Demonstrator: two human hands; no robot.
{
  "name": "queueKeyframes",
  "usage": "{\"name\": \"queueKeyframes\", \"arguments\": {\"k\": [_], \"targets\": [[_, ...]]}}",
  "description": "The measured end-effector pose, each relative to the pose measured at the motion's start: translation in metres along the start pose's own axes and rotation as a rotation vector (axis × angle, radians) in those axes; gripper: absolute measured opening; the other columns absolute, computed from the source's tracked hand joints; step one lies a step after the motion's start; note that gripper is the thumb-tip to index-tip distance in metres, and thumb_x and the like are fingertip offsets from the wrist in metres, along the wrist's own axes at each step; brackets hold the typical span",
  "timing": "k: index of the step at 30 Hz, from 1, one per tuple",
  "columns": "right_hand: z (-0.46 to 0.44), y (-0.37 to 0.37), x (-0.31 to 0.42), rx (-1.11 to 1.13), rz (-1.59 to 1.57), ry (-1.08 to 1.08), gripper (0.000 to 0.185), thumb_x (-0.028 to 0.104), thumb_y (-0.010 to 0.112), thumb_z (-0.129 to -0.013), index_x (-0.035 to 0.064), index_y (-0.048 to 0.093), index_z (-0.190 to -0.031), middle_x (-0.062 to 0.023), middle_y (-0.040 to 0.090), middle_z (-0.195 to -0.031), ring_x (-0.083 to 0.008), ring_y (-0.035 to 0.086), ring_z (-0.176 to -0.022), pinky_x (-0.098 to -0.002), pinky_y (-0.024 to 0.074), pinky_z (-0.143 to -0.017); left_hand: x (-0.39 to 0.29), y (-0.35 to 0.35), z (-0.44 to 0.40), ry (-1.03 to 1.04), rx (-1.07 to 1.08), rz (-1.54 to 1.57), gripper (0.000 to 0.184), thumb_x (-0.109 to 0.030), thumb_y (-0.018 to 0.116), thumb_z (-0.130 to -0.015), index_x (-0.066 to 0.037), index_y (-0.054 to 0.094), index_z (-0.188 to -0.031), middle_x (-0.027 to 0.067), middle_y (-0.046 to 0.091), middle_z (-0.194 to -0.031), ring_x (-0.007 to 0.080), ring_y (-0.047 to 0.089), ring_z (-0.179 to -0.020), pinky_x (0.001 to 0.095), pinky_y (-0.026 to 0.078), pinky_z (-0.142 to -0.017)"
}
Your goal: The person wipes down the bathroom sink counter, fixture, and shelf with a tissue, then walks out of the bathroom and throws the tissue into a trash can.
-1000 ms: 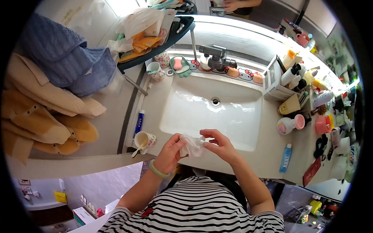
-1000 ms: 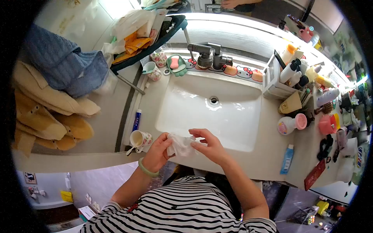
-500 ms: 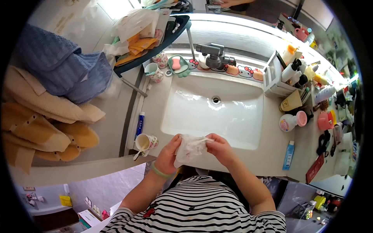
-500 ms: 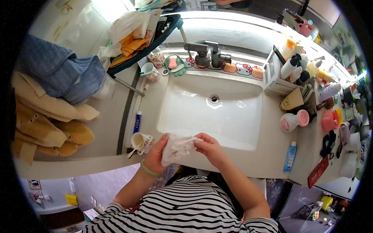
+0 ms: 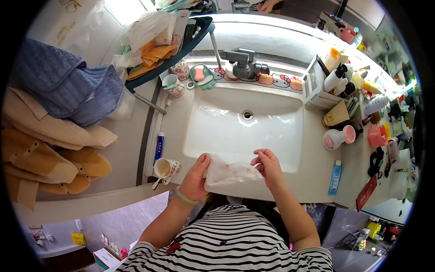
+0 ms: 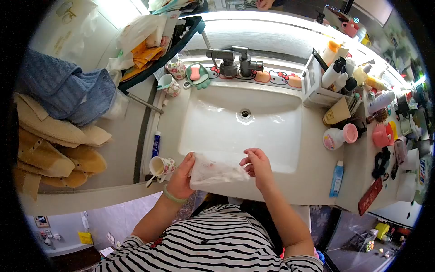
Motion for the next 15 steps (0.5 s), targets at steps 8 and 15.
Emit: {"name": "queueKeyframes", "arguments": {"k": [8,15], "targets": [[0.05,0.067,0.056,0.296,0.584,-0.681,0.042,0.01,0.06,-0.082,0.0077,0.047,-0.122,-0.0045,0.058,-0.108,-0.0158,0.055,-0.101,-0.029,0.0462,-0.083,0.006,0.0,-0.002,-0.137,0.043,0.115,0.026,-0.026,0.039,-0.097,-0.007,0.05,-0.111,0.0088,0.058,-0.109,0.0185,0.057,-0.101,0.0347,0.045,-0.091],[0.025,0.07,0.02,0.398,0.436,-0.375,0.023,0.011,0.061,-0.082,0.0023,0.058,-0.103,-0.0009,0.058,-0.097,-0.0109,0.053,-0.091,-0.0258,0.0429,-0.082,-0.011,-0.019,0.001,-0.072,0.0,0.038,0.025,-0.026,0.044,-0.095,-0.006,0.052,-0.109,0.0073,0.059,-0.104,0.0161,0.057,-0.097,0.0319,0.046,-0.087]]}}
Point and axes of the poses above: each hand's wrist, its own z-axis away from the middle knuckle, its own y-axis out of the palm, x = y × z, the point moved 7 cm from there along -z, towards the middle knuckle
